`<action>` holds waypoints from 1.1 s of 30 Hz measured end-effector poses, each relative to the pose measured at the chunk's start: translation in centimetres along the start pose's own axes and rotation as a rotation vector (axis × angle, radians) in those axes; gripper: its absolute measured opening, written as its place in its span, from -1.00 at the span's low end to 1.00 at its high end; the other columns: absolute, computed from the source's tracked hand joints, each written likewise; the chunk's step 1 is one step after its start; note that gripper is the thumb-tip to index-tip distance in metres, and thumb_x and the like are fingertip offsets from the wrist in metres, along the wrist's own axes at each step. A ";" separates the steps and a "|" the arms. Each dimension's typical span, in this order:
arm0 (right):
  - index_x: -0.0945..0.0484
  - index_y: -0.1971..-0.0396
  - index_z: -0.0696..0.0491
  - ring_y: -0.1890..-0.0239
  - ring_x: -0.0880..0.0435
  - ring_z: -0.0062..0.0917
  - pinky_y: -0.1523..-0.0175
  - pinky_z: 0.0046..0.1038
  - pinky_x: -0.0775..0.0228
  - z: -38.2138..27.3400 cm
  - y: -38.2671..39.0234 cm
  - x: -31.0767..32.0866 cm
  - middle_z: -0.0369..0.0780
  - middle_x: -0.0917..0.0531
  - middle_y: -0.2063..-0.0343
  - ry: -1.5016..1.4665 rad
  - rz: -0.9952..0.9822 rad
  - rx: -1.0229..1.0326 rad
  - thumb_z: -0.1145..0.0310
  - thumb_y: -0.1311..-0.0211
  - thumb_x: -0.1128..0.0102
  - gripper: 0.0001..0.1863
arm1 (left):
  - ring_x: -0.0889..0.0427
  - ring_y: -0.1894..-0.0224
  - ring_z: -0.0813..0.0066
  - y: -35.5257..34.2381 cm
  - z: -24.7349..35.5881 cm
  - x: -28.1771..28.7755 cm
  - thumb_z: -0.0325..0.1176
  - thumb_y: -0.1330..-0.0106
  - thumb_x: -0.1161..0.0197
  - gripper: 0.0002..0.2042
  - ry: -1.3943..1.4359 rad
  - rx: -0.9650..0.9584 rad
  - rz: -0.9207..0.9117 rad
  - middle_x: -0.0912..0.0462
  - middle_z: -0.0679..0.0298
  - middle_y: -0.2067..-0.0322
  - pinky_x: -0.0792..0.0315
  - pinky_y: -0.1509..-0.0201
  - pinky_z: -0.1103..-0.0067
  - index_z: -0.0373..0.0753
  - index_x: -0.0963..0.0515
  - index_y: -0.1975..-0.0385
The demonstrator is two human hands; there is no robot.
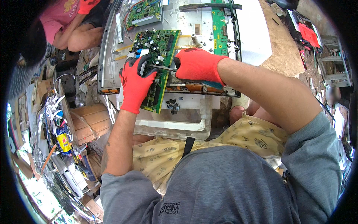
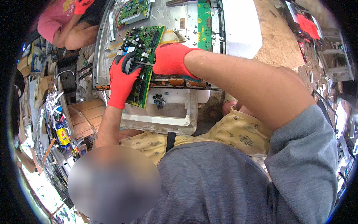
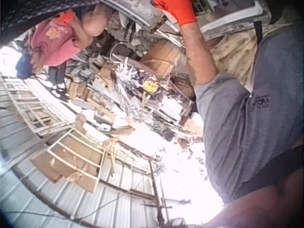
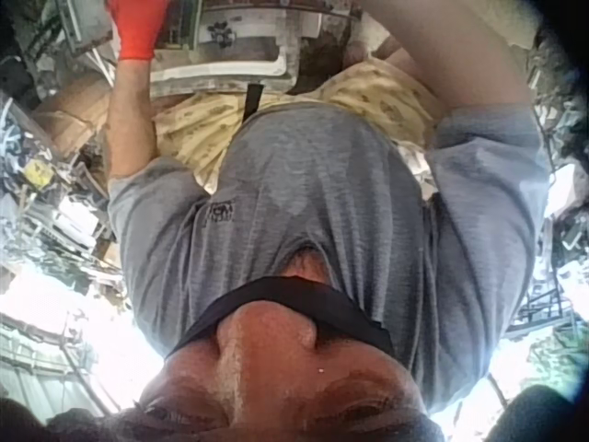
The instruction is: The person uses a screwdriver to remove screws from a green circuit board placed on a white surface. They carefully unscrew multiple fasteners and place them into a small container while another person works on a similar board nearby.
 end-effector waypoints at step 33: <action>-0.63 0.10 0.13 0.00 -0.71 -0.06 -0.13 -0.19 -0.55 -2.8 -2.3 -2.1 0.01 -0.73 0.08 0.180 0.131 -0.047 0.10 -0.20 -0.18 -0.58 | -0.38 -0.35 0.04 0.1 -1.7 -0.6 -0.30 -0.15 -0.37 -0.44 0.093 -0.005 -0.013 -0.57 0.10 -0.20 -0.14 -0.44 0.17 -0.07 -0.52 -0.24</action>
Point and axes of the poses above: each hand's wrist, its own y-axis away from the middle knuckle, its own x-axis out of the back of the hand, z = x × y, the point moved 1 cm from there along -y, towards the middle knuckle
